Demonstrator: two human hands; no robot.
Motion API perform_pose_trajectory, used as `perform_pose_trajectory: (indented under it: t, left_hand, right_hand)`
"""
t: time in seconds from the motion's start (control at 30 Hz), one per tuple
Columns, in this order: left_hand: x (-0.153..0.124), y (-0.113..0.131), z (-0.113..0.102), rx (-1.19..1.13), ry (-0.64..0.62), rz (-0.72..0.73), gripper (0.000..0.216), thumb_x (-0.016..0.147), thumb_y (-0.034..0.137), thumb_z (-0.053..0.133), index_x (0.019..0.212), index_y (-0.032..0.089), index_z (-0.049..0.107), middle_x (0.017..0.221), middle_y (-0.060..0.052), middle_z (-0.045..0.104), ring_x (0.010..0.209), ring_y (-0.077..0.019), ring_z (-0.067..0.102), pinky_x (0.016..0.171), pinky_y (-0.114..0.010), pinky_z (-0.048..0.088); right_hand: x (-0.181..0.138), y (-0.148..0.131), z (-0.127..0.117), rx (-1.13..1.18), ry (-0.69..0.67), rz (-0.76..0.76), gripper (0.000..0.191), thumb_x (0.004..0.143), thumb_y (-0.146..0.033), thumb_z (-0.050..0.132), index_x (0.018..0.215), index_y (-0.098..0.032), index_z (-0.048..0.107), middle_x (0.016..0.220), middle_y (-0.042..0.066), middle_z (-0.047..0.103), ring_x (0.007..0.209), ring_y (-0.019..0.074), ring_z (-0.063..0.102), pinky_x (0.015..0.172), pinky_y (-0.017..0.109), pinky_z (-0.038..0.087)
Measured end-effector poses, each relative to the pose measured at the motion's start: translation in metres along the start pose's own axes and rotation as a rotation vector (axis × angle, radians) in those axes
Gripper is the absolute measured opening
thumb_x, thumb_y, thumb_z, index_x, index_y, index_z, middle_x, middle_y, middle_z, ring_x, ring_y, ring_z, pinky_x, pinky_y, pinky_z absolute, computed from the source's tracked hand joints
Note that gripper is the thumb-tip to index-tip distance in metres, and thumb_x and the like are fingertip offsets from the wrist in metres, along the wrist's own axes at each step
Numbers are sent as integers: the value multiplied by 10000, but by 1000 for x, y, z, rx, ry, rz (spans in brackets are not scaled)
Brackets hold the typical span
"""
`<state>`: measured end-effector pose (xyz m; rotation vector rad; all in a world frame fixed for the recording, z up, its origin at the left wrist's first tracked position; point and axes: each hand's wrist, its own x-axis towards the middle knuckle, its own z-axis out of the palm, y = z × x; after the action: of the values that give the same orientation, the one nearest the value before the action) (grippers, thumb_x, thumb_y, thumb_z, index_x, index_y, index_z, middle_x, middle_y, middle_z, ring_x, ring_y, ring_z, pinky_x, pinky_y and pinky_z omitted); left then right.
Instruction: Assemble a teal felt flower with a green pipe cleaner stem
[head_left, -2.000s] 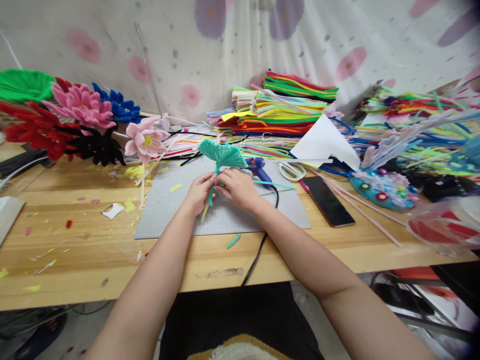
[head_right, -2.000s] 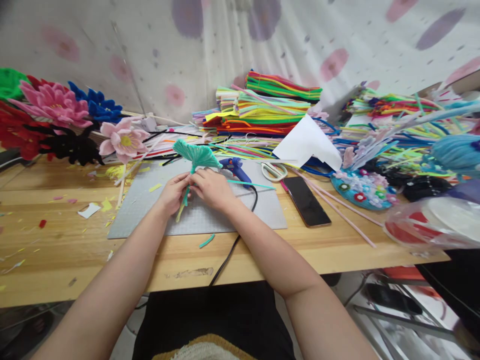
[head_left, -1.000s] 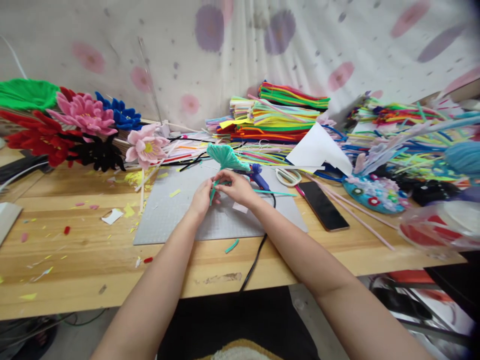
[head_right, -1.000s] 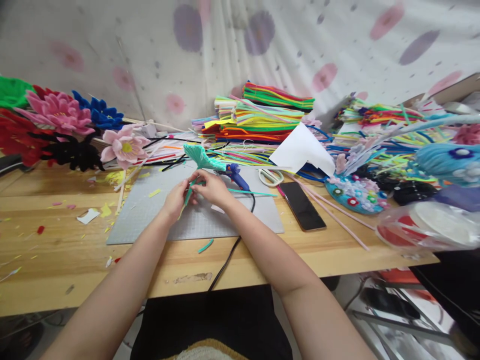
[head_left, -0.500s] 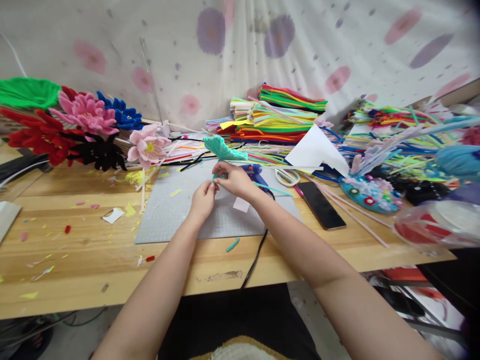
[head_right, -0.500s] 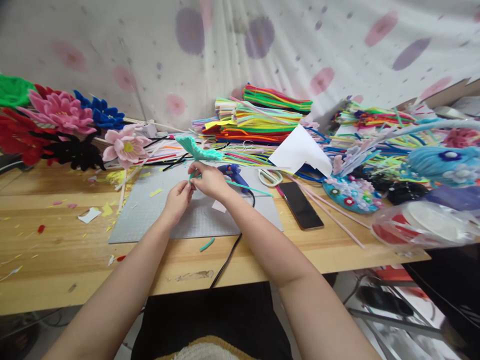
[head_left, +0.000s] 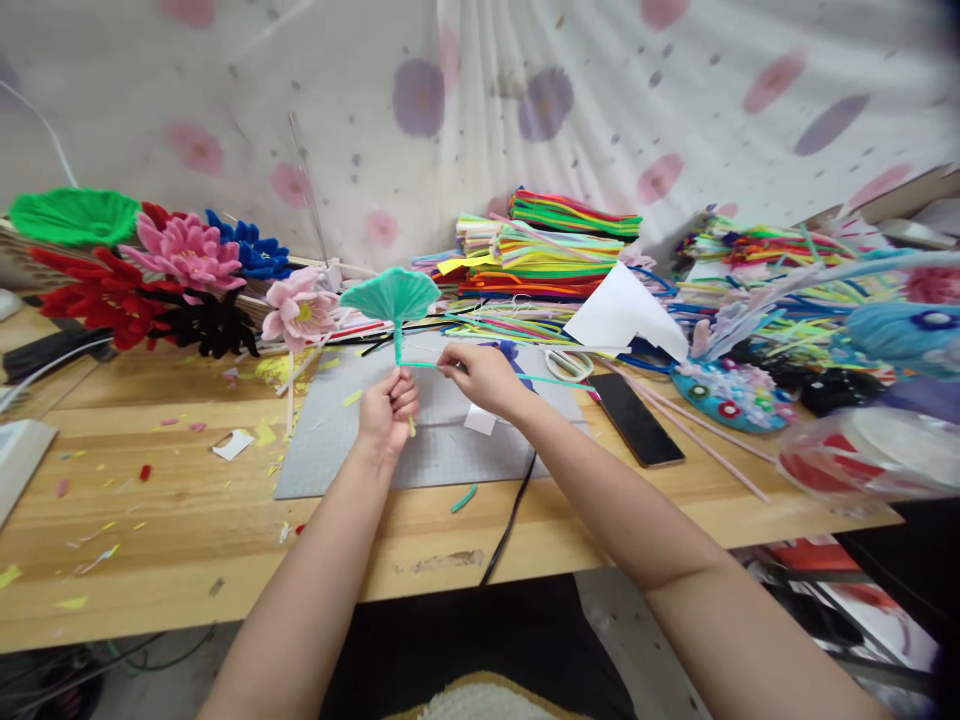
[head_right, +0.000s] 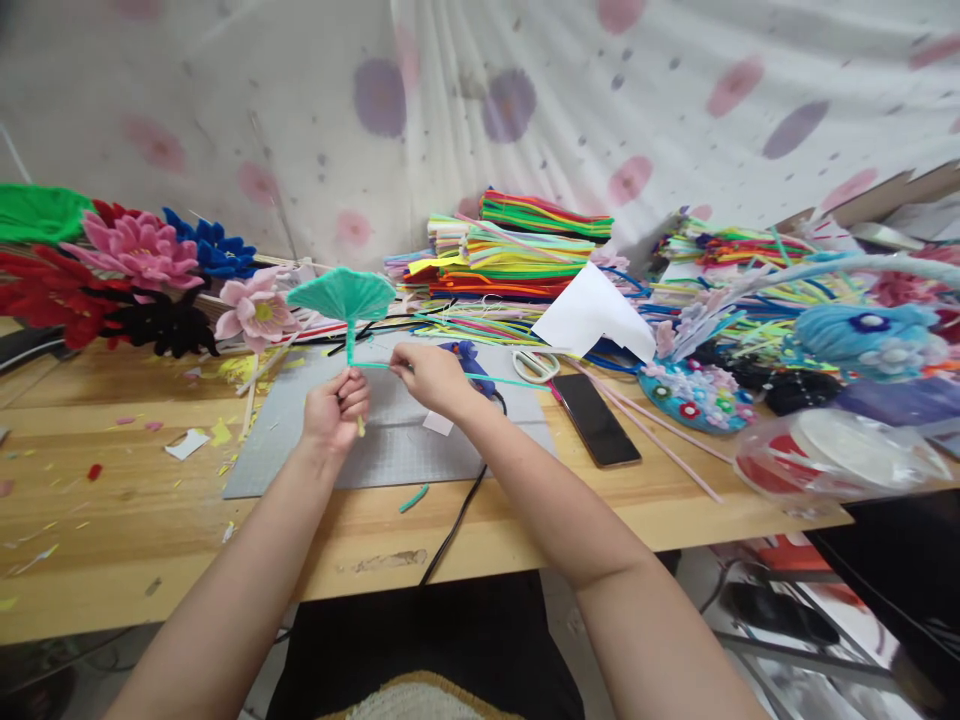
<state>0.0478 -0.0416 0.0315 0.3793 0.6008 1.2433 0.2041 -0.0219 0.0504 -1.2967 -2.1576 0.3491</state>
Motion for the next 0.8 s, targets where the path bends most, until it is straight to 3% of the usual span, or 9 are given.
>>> perform_pose_trajectory:
  t: [0.17,0.33,0.43,0.53,0.63,0.67,0.73,0.8]
  left_hand:
    - [-17,1,17,-270,-164,35,216,843,54,339,658,156,384,466,81,243,333,-7,190,283,-77,126]
    - [-26,-4,46,-244,-155,208,204,835,59,396,663,170,388,493,72,227,347,-16,164,286,-67,134]
    - [-20,4,57,-166,-157,168,207,843,80,386,653,158,412,502,70,217,352,-21,151,284,-89,123]
    - [-8,7,60,-17,-52,175,220,856,125,367,652,141,449,492,78,212,345,-21,128,292,-112,103]
    - [8,-6,54,264,131,335,213,850,157,373,651,158,448,479,81,208,343,-35,158,320,-141,127]
    - [14,-12,52,416,188,406,214,848,178,381,643,170,441,476,77,208,351,-48,199,336,-154,165]
    - [23,-25,47,821,302,601,230,837,191,387,611,187,431,480,50,282,434,-90,369,418,-186,298]
    - [29,-35,42,934,308,640,200,774,156,476,580,192,443,501,17,367,601,-147,498,534,-226,375]
  right_hand:
    - [5,-11,17,56,52,-21,147,798,-195,435,766,-179,577,743,7,611,684,119,516,622,222,327]
    - [21,-16,32,342,40,-26,139,768,-240,446,761,-163,562,690,-19,569,646,105,489,610,213,352]
    - [27,-9,21,418,-14,-45,175,750,-207,468,872,-155,581,796,-1,618,740,117,544,691,229,395]
    - [25,-8,-7,304,97,-4,222,756,-190,490,953,-150,583,911,40,643,816,132,571,743,251,414]
    - [22,-28,-38,48,279,22,206,808,-220,456,938,-156,603,931,61,647,861,159,569,768,281,410]
    - [22,-39,-44,-17,244,-34,213,815,-234,459,957,-168,604,963,58,645,895,163,567,780,282,407]
    - [25,-61,-49,-143,51,-183,256,804,-272,503,1035,-203,588,1068,49,626,969,174,561,797,284,405]
    - [32,-77,-44,-285,-134,-243,341,762,-307,565,1089,-208,568,1086,63,627,977,211,569,772,304,411]
